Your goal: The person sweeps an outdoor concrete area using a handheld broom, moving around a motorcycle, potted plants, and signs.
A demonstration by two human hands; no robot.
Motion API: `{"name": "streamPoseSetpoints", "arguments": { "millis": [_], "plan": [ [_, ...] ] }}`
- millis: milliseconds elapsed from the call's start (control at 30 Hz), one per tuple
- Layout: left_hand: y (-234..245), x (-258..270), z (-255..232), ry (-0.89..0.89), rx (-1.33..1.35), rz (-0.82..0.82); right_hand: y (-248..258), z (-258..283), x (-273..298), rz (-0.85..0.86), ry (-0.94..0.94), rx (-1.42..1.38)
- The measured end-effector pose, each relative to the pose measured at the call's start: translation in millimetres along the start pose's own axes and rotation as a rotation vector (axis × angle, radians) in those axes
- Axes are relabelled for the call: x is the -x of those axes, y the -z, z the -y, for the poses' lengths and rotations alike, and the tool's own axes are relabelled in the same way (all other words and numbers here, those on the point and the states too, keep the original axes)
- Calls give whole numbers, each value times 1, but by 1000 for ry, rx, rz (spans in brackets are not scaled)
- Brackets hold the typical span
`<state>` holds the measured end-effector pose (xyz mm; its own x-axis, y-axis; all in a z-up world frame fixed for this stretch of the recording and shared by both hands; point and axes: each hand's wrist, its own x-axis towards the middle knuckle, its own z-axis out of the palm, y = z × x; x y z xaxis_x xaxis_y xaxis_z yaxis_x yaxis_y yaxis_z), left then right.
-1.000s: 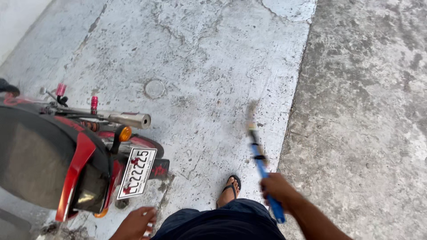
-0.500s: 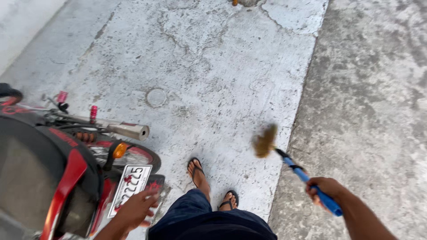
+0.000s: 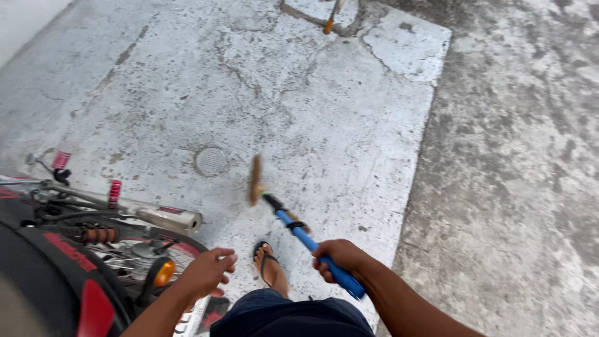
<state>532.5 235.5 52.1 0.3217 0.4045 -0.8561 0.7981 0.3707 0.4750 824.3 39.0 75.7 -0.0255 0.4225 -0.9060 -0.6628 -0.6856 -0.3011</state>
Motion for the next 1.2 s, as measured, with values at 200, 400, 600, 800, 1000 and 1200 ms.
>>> {"name": "streamPoseSetpoints", "arguments": {
  "millis": [200,400,600,800,1000,1200],
  "plan": [
    [79,-1,-41,22,-13,-33,-49,53,-104,121,-182,68],
    [130,-10,-32,-9,204,-40,136,85,-60,-260,-206,-173],
    [134,-27,-23,130,157,-65,150,158,-68,-697,1,100],
    [138,-47,-53,121,247,-76,-24,199,-91,-356,124,438],
    [166,-58,-104,48,389,-196,-171,267,-191,204,-53,655],
    [198,-66,-170,68,346,-242,-138,335,-268,188,-177,539]
  ]
}}
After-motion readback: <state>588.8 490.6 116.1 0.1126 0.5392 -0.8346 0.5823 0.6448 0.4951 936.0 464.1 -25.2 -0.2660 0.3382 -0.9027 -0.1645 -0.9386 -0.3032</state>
